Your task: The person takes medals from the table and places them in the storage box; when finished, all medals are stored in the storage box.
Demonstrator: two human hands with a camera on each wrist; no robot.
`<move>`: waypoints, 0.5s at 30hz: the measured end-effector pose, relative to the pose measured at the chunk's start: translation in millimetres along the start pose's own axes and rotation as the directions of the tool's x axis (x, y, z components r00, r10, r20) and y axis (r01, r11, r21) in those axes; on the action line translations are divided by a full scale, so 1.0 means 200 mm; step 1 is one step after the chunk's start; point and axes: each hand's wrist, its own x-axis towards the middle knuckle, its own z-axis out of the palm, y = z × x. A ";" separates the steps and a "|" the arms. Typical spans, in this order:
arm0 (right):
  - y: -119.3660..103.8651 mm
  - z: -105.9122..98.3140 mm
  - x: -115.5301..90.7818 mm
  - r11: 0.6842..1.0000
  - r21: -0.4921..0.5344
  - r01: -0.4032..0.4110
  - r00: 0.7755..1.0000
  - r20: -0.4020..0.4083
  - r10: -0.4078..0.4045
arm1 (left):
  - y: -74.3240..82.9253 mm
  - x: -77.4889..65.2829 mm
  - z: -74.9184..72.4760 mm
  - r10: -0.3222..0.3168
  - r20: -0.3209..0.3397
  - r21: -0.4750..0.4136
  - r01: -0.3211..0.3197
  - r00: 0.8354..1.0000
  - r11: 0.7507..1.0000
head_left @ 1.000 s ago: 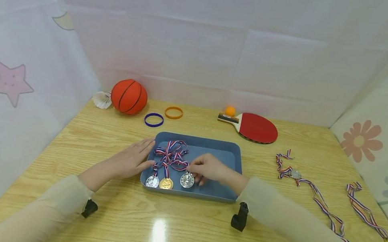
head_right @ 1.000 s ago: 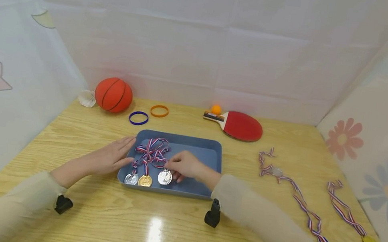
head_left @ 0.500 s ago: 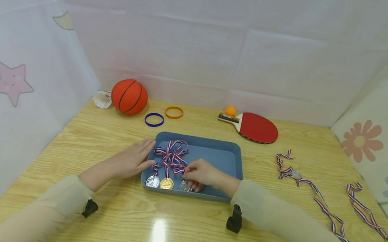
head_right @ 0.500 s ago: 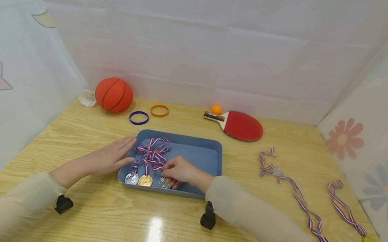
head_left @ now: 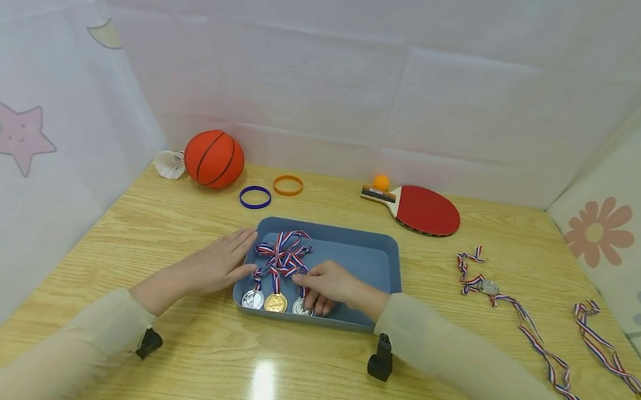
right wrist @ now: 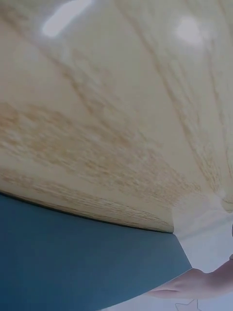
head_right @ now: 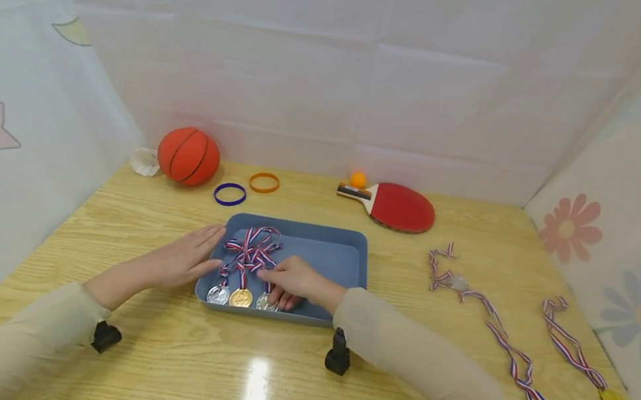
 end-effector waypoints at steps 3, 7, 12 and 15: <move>-0.01 0.01 0.00 1.000 0.013 -0.012 1.000 -0.012 0.012 | 0.00 0.00 0.00 0.005 -0.005 0.003 -0.005 1.000 1.000; -0.01 0.01 0.01 0.999 0.045 -0.023 1.000 -0.020 0.024 | 0.01 0.00 -0.01 0.008 -0.007 0.002 -0.008 1.000 1.000; 0.00 0.01 0.03 0.996 0.083 -0.022 1.000 -0.019 0.023 | 0.02 -0.01 -0.02 0.010 -0.010 0.004 -0.010 1.000 1.000; 0.00 0.01 0.03 0.996 0.082 -0.019 0.999 -0.024 0.021 | 0.02 -0.01 -0.02 0.012 -0.015 0.002 -0.012 1.000 1.000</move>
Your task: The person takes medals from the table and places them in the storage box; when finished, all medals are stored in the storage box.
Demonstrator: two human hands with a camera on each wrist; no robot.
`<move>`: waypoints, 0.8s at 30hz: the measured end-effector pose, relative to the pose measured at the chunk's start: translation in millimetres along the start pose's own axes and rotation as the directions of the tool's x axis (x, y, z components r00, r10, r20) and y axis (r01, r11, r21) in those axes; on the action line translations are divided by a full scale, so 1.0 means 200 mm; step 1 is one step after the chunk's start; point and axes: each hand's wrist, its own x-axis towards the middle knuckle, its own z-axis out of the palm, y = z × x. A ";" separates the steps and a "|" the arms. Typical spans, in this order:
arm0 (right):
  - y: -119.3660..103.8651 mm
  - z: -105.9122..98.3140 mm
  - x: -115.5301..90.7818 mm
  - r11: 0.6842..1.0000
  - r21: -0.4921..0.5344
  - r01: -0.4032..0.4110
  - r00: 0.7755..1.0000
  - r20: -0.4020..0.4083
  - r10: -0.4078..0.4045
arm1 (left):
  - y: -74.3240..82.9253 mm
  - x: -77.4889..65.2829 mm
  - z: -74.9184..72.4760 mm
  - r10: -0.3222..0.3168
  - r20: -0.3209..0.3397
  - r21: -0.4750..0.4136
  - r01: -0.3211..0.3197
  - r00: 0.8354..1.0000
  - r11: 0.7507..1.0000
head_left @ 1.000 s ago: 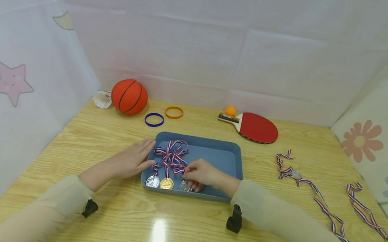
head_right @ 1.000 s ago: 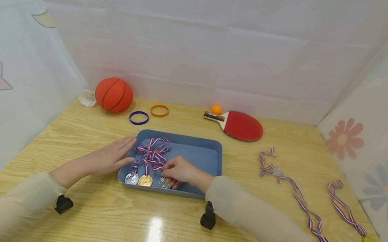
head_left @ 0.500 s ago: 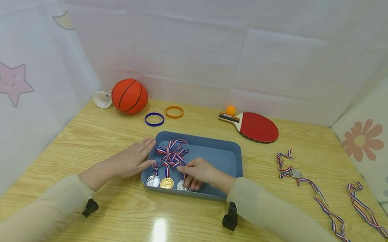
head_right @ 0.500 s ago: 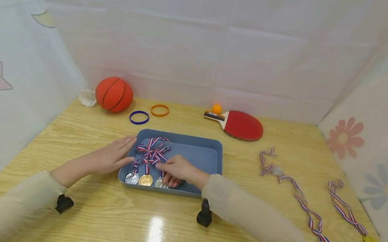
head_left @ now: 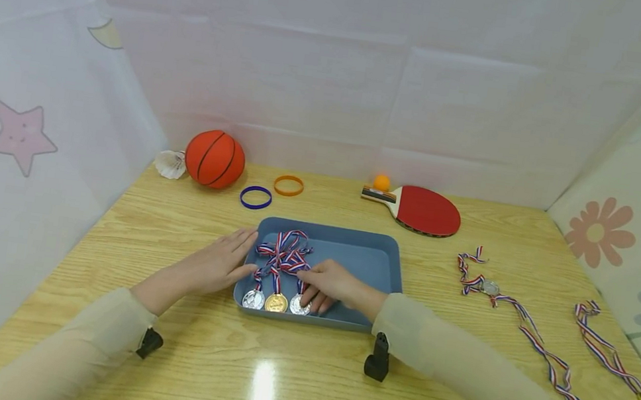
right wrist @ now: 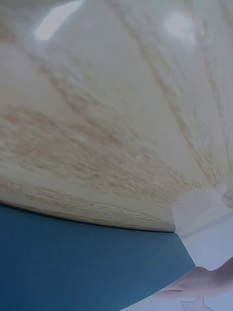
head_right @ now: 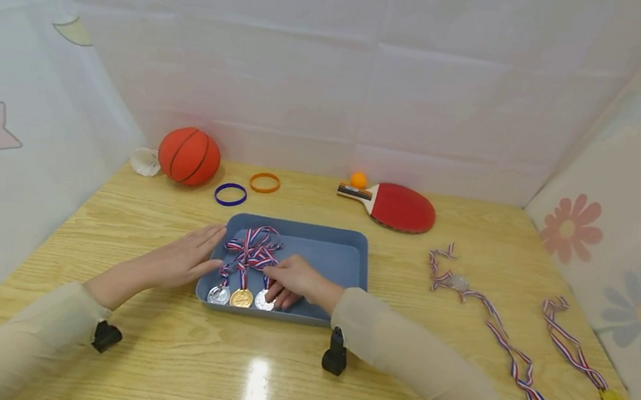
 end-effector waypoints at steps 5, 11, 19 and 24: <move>-0.01 -0.01 -0.01 1.000 -0.017 -0.001 1.000 -0.014 0.001 | 0.00 0.00 0.00 -0.009 0.008 0.002 0.009 1.000 1.000; -0.01 -0.02 -0.02 0.999 -0.029 0.027 0.999 -0.017 -0.027 | -0.01 0.00 0.01 -0.014 0.022 -0.001 0.014 1.000 1.000; -0.04 -0.12 -0.09 0.993 -0.040 0.109 0.994 -0.017 -0.110 | -0.01 0.01 0.01 -0.014 0.023 -0.002 0.014 1.000 1.000; -0.11 -0.25 -0.21 0.978 -0.047 0.201 0.978 -0.036 -0.203 | 0.00 0.00 0.01 -0.012 0.018 -0.009 0.012 1.000 1.000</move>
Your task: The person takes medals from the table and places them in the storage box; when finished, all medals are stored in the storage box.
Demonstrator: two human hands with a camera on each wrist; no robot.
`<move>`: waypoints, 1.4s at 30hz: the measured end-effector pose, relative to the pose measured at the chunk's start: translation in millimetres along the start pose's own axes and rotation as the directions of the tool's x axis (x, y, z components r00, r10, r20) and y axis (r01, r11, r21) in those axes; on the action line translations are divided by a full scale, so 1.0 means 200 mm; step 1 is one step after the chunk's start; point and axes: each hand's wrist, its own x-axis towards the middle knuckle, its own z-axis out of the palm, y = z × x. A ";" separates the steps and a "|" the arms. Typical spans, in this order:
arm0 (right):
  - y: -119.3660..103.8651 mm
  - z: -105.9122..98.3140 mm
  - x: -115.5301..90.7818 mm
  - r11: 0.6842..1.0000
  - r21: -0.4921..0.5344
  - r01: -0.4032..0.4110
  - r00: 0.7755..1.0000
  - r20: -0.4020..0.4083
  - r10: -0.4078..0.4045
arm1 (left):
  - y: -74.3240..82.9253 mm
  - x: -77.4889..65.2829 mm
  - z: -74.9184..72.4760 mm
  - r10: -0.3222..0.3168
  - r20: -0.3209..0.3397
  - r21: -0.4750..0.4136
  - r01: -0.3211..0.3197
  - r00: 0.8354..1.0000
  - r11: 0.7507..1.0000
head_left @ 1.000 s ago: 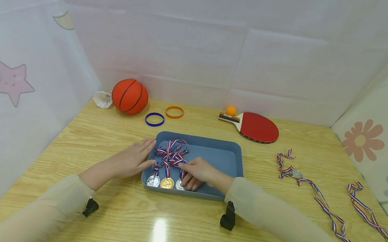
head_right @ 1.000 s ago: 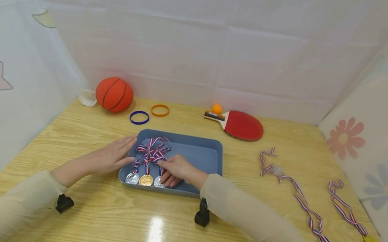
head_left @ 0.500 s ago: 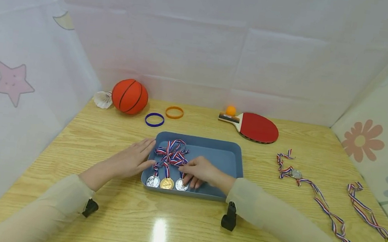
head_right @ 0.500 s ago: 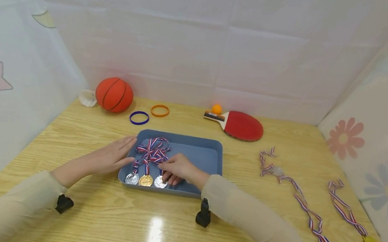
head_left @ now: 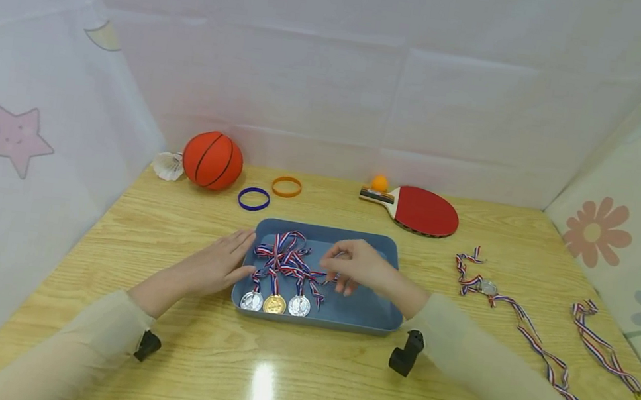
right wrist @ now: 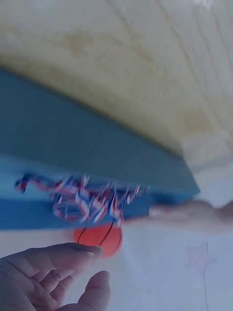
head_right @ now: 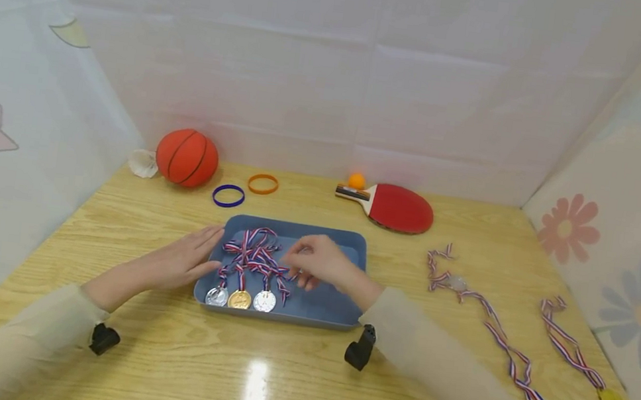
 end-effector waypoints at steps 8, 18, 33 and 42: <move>-0.04 -0.28 -0.23 0.995 -0.025 0.099 0.983 -0.156 -0.101 | -0.01 -0.01 0.01 0.001 -0.009 0.000 -0.001 1.000 1.000; 0.18 -0.58 -0.49 0.996 -0.067 0.065 0.930 -0.357 -0.085 | -0.01 -0.02 0.01 0.001 -0.011 -0.008 -0.001 1.000 1.000; 0.54 -0.91 -0.64 0.945 -0.303 -0.127 0.898 -0.439 -0.020 | -0.02 -0.01 0.01 -0.001 -0.009 -0.010 0.001 1.000 1.000; 0.64 -0.96 -0.63 0.870 -0.462 -0.173 0.942 -0.337 0.008 | 0.00 0.00 0.00 0.012 -0.005 -0.006 -0.012 1.000 1.000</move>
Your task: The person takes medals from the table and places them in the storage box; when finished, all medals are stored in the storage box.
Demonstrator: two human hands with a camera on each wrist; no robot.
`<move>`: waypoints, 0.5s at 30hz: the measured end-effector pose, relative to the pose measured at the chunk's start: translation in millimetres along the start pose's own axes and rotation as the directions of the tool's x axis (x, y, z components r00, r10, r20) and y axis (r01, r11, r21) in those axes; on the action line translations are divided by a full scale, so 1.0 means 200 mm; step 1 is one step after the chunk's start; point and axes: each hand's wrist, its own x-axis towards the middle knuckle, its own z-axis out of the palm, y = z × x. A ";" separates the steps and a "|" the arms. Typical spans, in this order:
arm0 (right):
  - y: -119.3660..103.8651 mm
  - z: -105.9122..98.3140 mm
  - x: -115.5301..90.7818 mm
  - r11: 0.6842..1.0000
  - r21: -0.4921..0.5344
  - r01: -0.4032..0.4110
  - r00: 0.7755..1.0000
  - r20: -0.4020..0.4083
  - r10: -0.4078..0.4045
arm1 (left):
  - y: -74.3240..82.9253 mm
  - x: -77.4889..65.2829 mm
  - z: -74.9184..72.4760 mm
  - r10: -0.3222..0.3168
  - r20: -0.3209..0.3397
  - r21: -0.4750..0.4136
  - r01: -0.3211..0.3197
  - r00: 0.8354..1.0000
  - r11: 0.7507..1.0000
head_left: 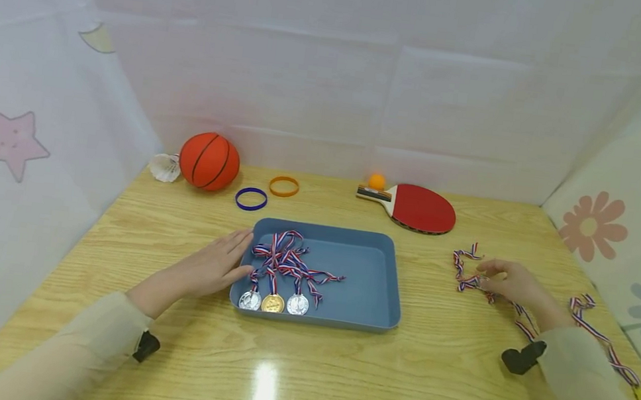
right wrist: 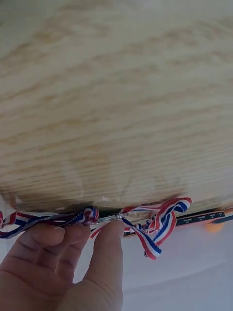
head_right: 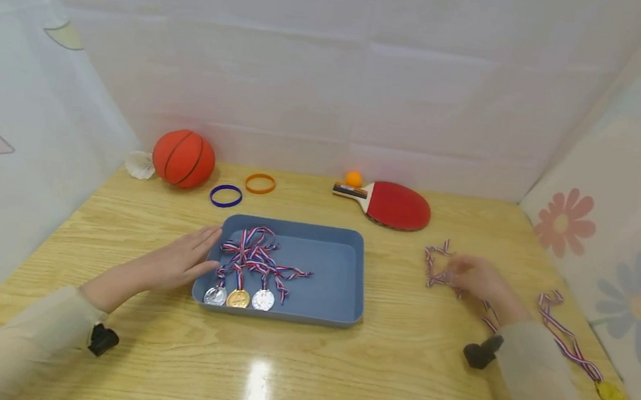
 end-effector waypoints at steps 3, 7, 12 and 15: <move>0.02 0.01 0.01 1.000 -0.018 -0.005 1.000 0.010 0.005 | 0.00 0.00 0.00 0.004 0.003 0.002 -0.004 1.000 1.000; 0.04 0.01 0.02 0.998 -0.070 0.006 1.000 0.000 -0.006 | 0.00 0.00 0.00 0.003 0.005 0.006 -0.003 1.000 1.000; 0.04 0.01 0.03 0.994 -0.107 0.006 1.000 -0.001 -0.006 | 0.00 0.00 0.00 0.005 0.001 0.011 -0.005 1.000 1.000; 0.02 0.00 0.02 0.995 -0.095 0.012 1.000 0.005 -0.012 | 0.00 0.00 0.00 0.011 -0.010 0.011 -0.011 1.000 1.000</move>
